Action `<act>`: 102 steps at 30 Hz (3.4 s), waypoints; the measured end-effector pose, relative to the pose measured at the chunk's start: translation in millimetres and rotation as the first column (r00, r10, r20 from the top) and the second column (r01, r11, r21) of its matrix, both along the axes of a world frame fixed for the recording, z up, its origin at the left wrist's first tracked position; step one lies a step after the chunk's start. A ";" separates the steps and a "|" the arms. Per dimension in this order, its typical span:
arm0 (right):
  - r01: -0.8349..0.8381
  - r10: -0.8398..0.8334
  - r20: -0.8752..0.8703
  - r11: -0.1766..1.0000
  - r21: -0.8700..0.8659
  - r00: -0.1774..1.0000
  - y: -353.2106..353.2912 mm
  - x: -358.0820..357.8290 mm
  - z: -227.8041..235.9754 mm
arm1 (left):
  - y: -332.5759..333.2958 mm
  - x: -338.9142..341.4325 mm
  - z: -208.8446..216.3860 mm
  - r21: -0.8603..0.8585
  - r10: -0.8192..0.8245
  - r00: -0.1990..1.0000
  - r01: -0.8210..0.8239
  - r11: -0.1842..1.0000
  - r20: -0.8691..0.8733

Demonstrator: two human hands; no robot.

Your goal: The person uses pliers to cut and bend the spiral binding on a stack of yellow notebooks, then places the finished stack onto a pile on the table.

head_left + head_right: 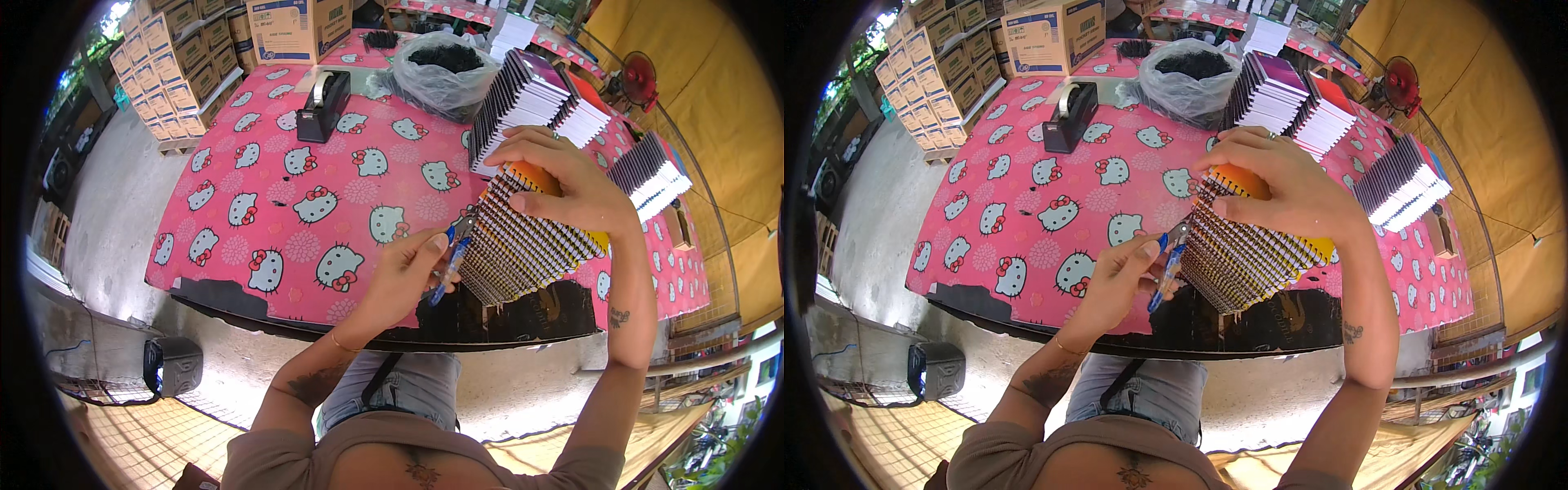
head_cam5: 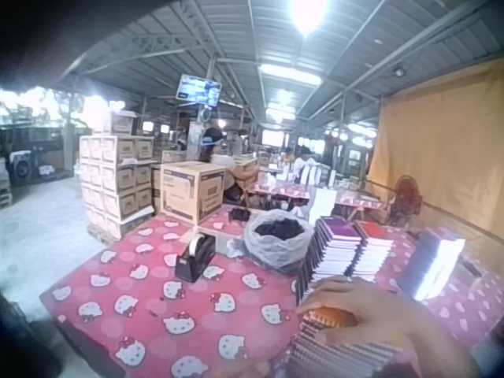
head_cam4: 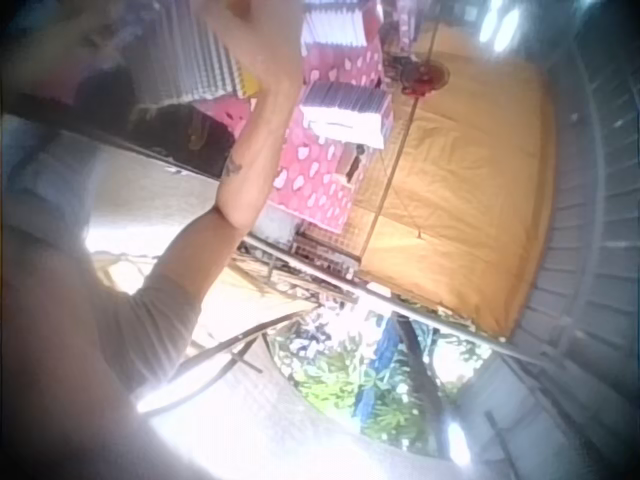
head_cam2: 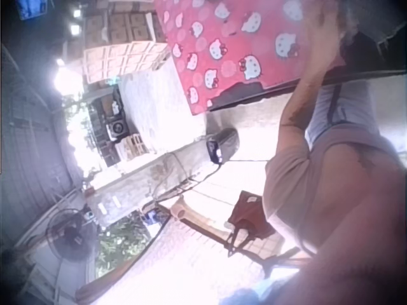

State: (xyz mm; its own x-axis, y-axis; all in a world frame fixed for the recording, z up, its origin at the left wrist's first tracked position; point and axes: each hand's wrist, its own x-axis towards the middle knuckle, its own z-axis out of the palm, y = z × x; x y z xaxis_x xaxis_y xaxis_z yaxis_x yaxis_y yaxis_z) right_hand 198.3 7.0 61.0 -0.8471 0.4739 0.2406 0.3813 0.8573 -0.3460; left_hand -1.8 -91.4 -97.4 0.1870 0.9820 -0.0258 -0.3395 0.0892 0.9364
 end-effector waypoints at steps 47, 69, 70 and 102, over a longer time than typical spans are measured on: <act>-0.014 0.016 -0.052 0.999 0.033 0.999 1.5 1.6 -4.8 | -9.2 4.6 -30.5 0.100 0.109 0.991 -0.101 0.990 -0.080; -0.007 0.007 -0.024 1.000 -0.012 1.000 3.7 2.6 -5.8 | -10.7 5.6 -35.6 0.570 0.447 0.706 -0.074 0.818 -0.550; -0.009 0.009 -0.018 1.000 -0.006 1.000 3.6 2.7 -5.4 | -10.5 5.5 -38.7 0.584 0.460 0.688 -0.065 0.809 -0.561; 0.038 -0.016 0.145 0.987 -0.155 0.989 -5.5 -5.4 13.4 | -0.9 2.3 -69.3 0.116 0.097 0.964 -0.070 0.991 -0.246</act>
